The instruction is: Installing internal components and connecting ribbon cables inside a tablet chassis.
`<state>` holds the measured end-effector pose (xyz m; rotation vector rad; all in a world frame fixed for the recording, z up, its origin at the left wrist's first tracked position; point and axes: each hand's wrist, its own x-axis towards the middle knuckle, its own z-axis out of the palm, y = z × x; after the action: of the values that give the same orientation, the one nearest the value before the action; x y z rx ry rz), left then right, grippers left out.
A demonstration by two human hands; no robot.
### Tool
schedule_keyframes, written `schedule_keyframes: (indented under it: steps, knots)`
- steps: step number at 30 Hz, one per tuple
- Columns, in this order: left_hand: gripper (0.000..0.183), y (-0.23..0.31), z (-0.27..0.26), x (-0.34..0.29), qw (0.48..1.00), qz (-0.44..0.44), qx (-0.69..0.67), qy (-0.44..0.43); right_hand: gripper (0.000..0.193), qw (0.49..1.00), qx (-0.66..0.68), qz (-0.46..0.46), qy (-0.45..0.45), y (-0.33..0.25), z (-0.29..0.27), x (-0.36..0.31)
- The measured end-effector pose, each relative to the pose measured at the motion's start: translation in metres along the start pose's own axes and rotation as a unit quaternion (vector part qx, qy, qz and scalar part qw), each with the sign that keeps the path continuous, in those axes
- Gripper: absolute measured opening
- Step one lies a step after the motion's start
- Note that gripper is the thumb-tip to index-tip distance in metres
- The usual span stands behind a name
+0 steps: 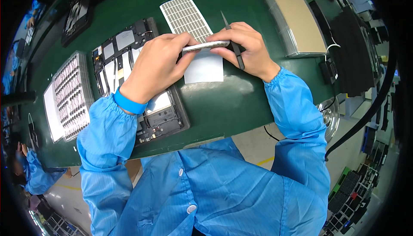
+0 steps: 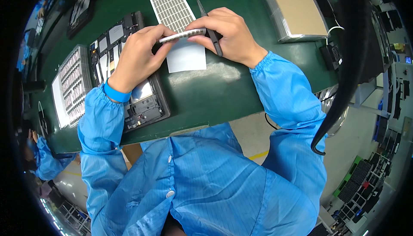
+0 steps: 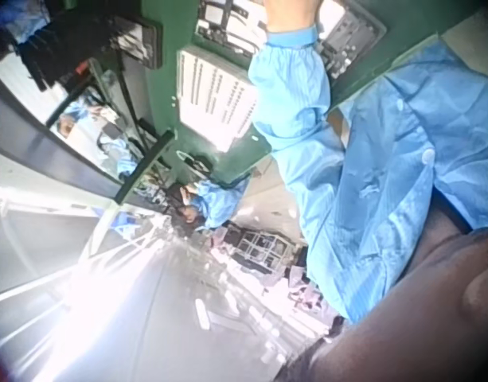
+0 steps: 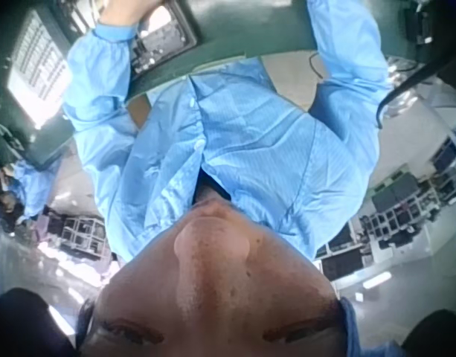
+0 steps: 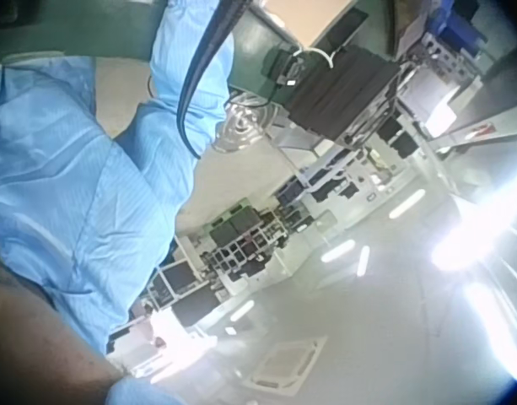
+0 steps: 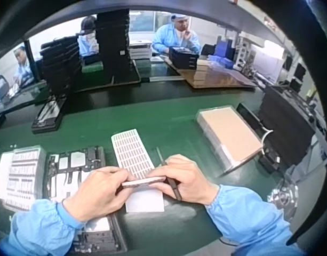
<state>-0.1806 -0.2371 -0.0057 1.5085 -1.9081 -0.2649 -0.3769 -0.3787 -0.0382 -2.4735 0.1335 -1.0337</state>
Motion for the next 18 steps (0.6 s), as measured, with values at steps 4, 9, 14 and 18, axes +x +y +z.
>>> schedule_keyframes:
  steps: [4,9,14,18]
  knots:
    - [0.012,0.005,-0.003,0.0,1.0,-0.02,0.001,-0.01,0.024,1.0,0.001,0.006,0.01,0.001,-0.001,-0.001]
    - [0.018,0.003,0.0,0.004,0.997,0.064,0.037,-0.004,0.03,0.999,0.014,0.013,-0.047,0.008,-0.003,-0.006]
    - [0.024,-0.007,0.006,0.0,0.99,0.049,0.131,0.025,0.047,0.992,0.042,0.061,-0.098,0.004,-0.008,0.001]
    - [0.029,-0.008,0.009,-0.001,0.988,0.028,0.152,-0.012,0.049,0.991,0.072,0.082,-0.079,0.014,-0.006,-0.004]
